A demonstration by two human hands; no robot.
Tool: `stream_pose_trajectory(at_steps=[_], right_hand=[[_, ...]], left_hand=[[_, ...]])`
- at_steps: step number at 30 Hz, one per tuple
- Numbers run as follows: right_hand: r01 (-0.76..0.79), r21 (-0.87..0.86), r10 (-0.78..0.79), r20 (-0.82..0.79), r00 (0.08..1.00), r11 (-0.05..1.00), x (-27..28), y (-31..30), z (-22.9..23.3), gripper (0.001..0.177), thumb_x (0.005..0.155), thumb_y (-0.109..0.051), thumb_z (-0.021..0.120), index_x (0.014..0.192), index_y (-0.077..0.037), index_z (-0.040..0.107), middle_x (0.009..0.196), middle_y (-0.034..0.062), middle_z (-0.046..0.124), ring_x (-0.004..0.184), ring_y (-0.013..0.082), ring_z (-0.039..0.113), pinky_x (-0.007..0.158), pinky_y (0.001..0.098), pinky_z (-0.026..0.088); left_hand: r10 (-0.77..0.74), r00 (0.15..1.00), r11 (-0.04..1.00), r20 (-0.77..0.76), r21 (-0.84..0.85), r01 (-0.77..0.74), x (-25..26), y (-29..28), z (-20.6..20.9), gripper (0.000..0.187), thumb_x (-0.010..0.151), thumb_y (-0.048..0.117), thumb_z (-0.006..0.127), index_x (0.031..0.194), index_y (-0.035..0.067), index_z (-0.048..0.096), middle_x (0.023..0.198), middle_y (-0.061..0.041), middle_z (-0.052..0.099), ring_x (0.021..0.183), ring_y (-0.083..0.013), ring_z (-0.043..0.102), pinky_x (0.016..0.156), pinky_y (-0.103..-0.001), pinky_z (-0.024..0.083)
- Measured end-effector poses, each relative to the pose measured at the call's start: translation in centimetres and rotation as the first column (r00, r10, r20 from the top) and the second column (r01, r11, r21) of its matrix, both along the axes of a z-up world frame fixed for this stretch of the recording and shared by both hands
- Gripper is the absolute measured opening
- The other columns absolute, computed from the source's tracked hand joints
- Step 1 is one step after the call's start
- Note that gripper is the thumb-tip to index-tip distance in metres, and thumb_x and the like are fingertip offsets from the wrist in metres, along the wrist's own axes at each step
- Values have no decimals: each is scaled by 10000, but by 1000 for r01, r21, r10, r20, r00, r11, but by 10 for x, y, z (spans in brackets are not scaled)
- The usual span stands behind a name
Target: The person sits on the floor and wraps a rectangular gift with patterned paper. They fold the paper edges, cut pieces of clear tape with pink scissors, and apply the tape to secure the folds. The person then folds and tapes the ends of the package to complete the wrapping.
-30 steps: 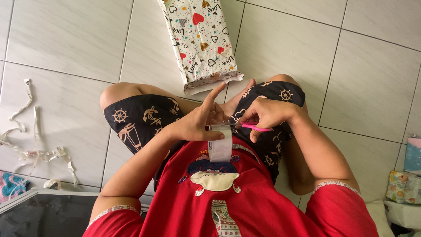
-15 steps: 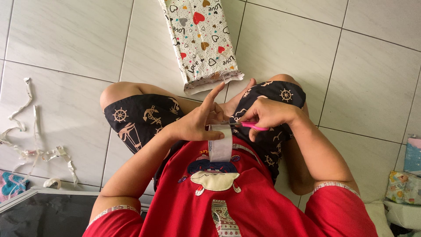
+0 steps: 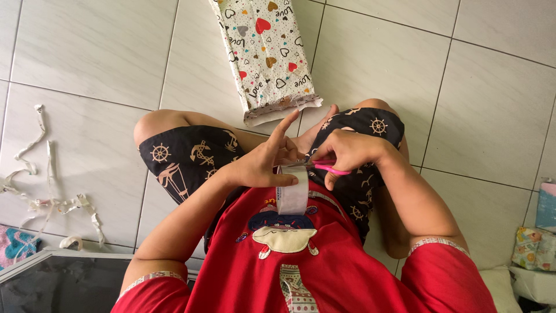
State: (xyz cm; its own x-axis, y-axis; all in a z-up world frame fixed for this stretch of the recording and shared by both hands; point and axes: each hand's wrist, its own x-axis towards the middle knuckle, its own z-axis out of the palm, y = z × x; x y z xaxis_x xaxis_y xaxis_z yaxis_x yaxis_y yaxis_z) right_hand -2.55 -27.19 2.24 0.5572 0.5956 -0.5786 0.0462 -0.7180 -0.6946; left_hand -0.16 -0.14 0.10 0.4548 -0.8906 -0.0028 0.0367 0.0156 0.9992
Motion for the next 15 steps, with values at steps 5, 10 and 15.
stream_pose_trajectory(at_steps=[5, 10, 15], right_hand=[[0, 21, 0, -30, 1000, 1000, 3, 5, -3, 662, 495, -416, 977, 1040, -83, 802, 655, 37, 737, 565, 122, 651, 547, 306, 508], [14, 47, -13, -18, 1000, 999, 2, 6, -10, 584, 542, -397, 962, 1017, -92, 816, 636, 19, 731, 551, 101, 639, 536, 302, 489], [58, -9, -58, -38, 998, 998, 0, 9, -8, 594, 550, -367, 962, 1062, -107, 809, 650, 67, 737, 569, 167, 637, 539, 336, 483]], left_hand=[[4, 1000, 999, -3, 44, -4, 1, 0, 2, 1297, 783, 16, 839, 1661, 132, -109, 940, -47, 557, 902, -171, 596, 859, -290, 531], [10, 1000, 999, 6, 47, -10, 1, 3, -1, 1310, 781, 29, 844, 1654, 135, -127, 974, -49, 584, 929, -180, 615, 874, -298, 539], [7, 995, 1000, -98, -25, -9, -1, 2, -3, 1354, 807, -19, 841, 1661, 200, -187, 1092, -100, 578, 1223, -234, 650, 1091, -361, 539]])
